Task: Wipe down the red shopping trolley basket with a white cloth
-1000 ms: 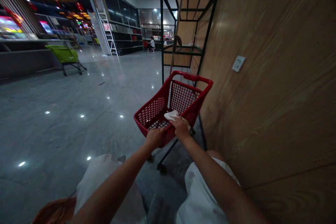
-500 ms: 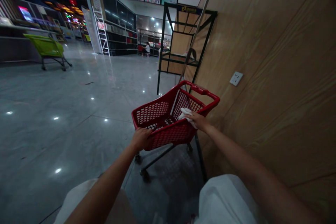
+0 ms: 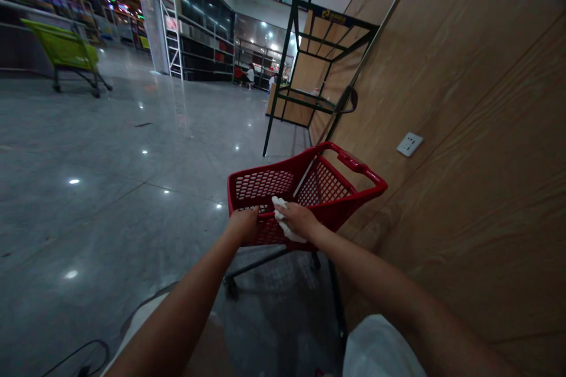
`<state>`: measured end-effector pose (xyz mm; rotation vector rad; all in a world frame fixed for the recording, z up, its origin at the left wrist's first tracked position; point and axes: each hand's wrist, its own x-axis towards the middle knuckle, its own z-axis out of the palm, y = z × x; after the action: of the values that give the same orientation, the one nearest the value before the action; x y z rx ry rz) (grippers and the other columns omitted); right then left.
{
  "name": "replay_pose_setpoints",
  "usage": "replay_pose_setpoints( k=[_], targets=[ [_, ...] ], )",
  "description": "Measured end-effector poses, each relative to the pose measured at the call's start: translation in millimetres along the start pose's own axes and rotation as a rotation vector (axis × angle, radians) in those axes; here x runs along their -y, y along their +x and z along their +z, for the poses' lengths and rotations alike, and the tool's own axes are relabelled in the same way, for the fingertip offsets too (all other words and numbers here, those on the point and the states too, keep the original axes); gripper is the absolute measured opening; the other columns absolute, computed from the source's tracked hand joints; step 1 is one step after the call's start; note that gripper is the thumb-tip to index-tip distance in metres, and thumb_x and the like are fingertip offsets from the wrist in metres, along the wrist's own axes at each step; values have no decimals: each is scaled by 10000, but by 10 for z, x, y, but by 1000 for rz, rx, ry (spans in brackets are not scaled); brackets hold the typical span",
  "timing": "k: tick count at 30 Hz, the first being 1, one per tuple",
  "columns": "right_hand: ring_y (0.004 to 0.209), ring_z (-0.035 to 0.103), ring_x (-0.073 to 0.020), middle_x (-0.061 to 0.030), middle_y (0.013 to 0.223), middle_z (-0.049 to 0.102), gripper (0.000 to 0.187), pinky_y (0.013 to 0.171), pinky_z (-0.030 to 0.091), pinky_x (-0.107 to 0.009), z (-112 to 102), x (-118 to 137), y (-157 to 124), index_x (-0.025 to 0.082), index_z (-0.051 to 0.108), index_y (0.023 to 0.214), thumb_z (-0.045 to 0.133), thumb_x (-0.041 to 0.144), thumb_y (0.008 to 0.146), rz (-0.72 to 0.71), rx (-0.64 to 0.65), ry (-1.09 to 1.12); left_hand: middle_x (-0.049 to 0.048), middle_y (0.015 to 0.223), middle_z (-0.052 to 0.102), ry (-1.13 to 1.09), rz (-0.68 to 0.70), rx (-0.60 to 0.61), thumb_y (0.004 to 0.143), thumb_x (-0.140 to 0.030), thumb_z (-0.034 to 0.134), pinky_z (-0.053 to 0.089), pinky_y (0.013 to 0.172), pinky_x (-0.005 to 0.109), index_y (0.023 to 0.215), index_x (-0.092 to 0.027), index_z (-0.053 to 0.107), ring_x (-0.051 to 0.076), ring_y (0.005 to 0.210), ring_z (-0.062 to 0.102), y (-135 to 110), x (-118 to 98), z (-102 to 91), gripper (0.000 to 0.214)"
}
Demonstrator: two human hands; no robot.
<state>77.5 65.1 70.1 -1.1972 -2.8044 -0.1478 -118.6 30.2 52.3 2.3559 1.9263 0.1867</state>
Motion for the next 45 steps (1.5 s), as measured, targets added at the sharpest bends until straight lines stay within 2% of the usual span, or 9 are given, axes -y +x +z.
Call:
replay_pose_setpoints(
  k=[5,11,16,21,24,29,32,38,45],
  targets=[
    [1096,577,-198,-69,1235,607,462,933,440,-311,-269,-606,-355,278,495,1324,515,194,870,101,4,-106,112,1096,675,-45,96,52,837,-233,437,486,860,352,1100,-210,573,251,1007,640,26,120,10,297],
    [1167,513,-257,-132,1283,551,412,1016,359,-429,-344,-1273,-758,201,528,1284,528,234,873,184,-128,-209,128,1048,685,-42,144,134,831,-215,429,497,826,362,1086,-182,563,266,961,655,-10,63,21,290],
    [1119,553,-237,-141,1233,590,375,1007,363,-378,-93,-630,-439,157,525,1272,479,266,916,116,-23,-96,156,1061,677,-60,122,84,839,-206,406,487,836,400,1187,-150,495,287,976,650,-50,-115,57,364],
    [1101,570,-240,-140,1265,578,647,938,410,-360,23,123,-50,185,224,1476,492,349,910,2,16,26,210,1345,506,-179,69,-32,789,-415,508,444,941,400,1402,-92,251,311,1175,546,-50,-274,33,739],
    [1027,609,-239,-114,1190,627,622,861,446,-329,-76,19,-79,217,303,1446,533,373,889,30,89,32,199,1416,437,-224,38,-12,761,-395,526,412,989,365,1444,-97,166,291,1234,503,-32,-324,29,827],
    [1025,604,-232,-101,1066,664,236,950,417,-368,-261,-783,-496,193,616,1104,504,231,900,128,121,-121,186,1373,492,-211,12,-4,742,-246,507,451,923,384,1461,-128,128,288,1150,569,12,-376,64,821],
    [1177,516,-259,-154,1225,579,406,1057,337,-445,-315,-1043,-693,139,531,1230,578,199,831,172,-20,-95,163,1286,574,-207,40,7,788,-237,482,468,877,381,1445,-169,192,279,1089,605,32,-426,62,722],
    [1313,386,-221,-113,1417,429,644,1095,306,-408,-254,-600,-386,202,370,1397,595,240,795,-175,-91,223,132,1193,635,-212,57,25,842,-311,495,465,846,342,1370,-222,345,258,1047,624,42,-499,53,556],
    [1012,595,-209,-72,1134,609,449,837,469,-304,-32,-286,-68,206,546,1182,685,281,761,-101,114,112,88,1133,670,-221,95,35,833,-343,489,467,830,318,1272,-242,476,236,1021,631,57,-432,80,451]
  ],
)
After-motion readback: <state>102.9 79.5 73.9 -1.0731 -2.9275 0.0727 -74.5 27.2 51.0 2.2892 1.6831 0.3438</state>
